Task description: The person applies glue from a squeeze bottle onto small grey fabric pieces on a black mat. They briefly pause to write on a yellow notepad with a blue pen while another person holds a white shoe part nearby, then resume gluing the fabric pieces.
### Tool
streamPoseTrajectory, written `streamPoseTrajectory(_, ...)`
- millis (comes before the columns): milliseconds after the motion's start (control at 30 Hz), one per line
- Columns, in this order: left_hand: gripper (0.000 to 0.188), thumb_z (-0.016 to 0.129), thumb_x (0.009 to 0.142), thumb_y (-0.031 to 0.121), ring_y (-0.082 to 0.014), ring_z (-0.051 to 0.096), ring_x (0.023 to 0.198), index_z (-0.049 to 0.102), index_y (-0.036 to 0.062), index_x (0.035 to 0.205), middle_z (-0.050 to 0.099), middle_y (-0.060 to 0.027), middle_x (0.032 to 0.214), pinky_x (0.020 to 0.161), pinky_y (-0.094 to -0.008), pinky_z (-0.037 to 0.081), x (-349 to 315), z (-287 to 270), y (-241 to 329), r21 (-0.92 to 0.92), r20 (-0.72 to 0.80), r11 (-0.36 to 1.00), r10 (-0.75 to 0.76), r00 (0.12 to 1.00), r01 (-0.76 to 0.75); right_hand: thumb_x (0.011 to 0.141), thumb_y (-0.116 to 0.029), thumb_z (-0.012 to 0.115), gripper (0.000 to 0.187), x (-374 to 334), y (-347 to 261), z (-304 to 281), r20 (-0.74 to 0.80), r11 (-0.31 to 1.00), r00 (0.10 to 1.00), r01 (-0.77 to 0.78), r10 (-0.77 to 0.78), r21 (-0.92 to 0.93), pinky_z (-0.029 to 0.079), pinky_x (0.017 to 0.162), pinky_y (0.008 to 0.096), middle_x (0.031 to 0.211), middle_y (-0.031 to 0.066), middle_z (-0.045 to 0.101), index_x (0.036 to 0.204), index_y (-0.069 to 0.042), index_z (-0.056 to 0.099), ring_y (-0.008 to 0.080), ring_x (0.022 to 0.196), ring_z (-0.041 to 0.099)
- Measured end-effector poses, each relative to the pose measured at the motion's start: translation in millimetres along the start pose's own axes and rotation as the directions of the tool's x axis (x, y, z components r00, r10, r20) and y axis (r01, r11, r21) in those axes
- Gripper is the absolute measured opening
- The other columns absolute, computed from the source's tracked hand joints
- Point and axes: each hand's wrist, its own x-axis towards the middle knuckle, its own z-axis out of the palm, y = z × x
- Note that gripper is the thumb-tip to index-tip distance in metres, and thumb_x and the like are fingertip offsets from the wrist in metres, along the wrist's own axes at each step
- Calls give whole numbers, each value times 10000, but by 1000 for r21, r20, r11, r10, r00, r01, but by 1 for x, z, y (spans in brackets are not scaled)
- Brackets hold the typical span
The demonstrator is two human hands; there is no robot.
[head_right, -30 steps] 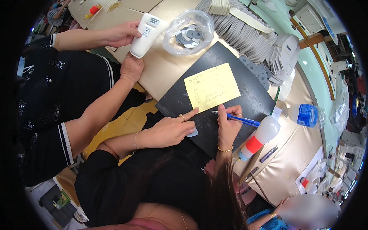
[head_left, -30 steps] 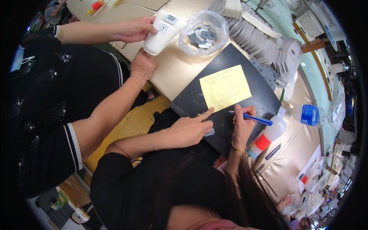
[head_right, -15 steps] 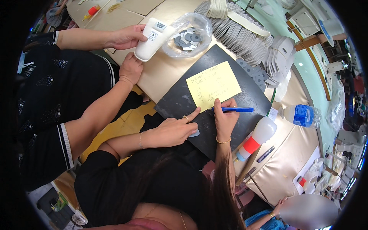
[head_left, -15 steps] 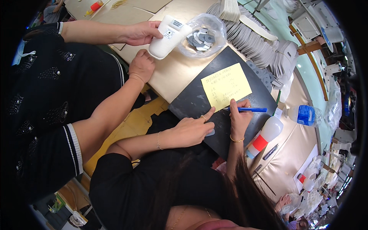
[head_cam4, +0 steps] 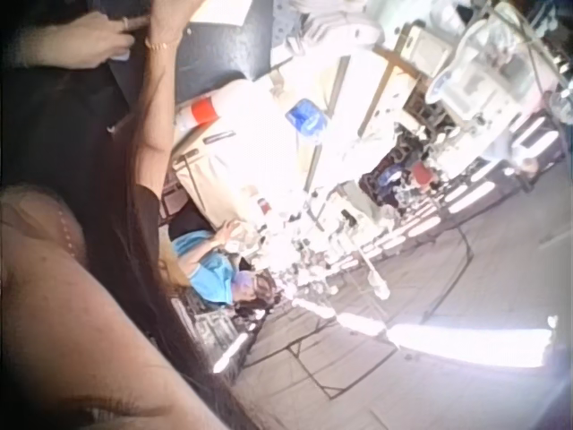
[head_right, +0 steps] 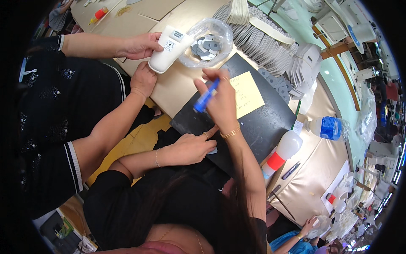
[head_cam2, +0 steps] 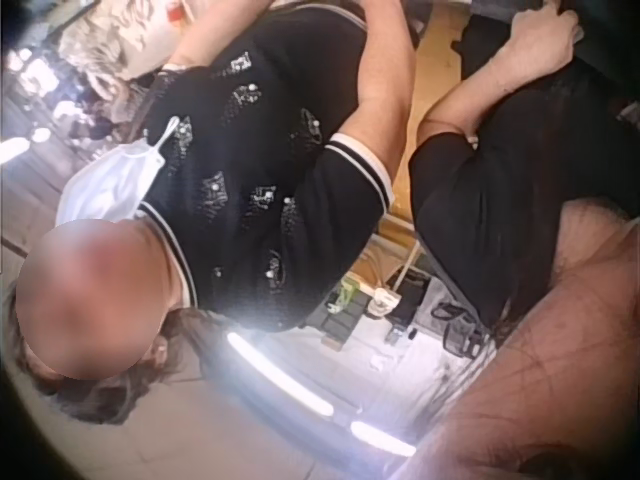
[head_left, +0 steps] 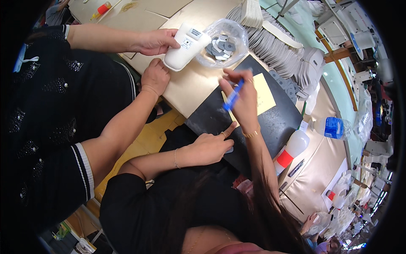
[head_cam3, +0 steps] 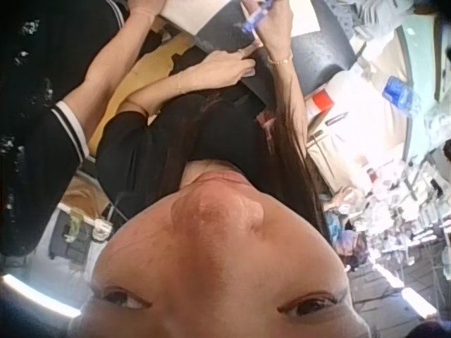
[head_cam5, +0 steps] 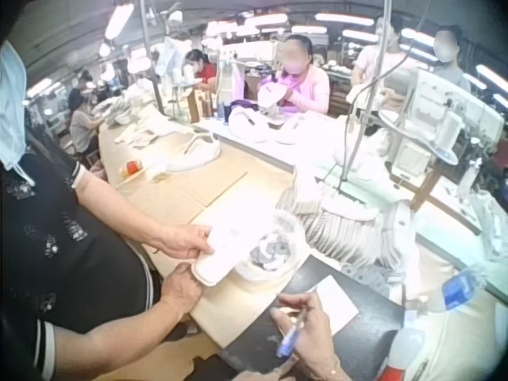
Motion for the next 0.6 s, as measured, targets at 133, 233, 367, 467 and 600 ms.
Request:
streamPoseTrajectory(133, 93, 539, 853, 120, -382, 665, 670, 577, 66, 918, 195, -246, 1504, 604, -438, 550, 1, 0, -1, 11, 8, 1000, 11, 1000, -12, 836, -233, 711, 381, 62, -9, 37, -21, 988, 999, -41, 39, -149, 510, 713, 344, 928, 180, 646, 991, 13, 465, 268, 808, 657)
streamPoseTrajectory(233, 107, 537, 858, 122, -385, 663, 675, 579, 57, 932, 211, -242, 1499, 615, -440, 554, 0, 0, -1, -4, -12, 1000, 10, 1000, -10, 833, -248, 717, 408, 89, -11, 55, -43, 985, 994, -105, 100, -136, 500, 675, 355, 885, 175, 633, 974, 9, 434, 274, 754, 650)
streamPoseTrajectory(367, 121, 522, 872, 122, -388, 660, 710, 578, 43, 945, 317, -219, 1454, 632, -451, 554, 3, -2, -3, -30, -19, 1000, 1, 1000, -2, 791, -168, 758, 422, 112, 23, 79, -164, 998, 985, -55, 54, -3, 486, 602, 317, 769, 97, 576, 925, -34, 381, 181, 668, 614)
streamPoseTrajectory(467, 154, 511, 907, 150, -383, 652, 783, 586, 56, 1003, 433, -168, 1357, 647, -459, 551, 5, -9, -2, -54, -45, 998, -27, 999, 25, 787, -110, 756, 399, 111, 27, 79, -162, 992, 984, -63, 80, 105, 452, 565, 253, 756, 26, 517, 912, -66, 379, 90, 667, 534)
streamPoseTrajectory(600, 187, 501, 931, 180, -394, 636, 835, 594, 64, 1045, 488, -157, 1297, 674, -462, 535, 10, -13, -1, -90, -77, 995, -52, 996, 45, 811, -118, 732, 332, 102, 9, 50, -181, 978, 982, -11, 50, 209, 414, 555, 226, 736, -7, 465, 898, -77, 414, 70, 638, 455)
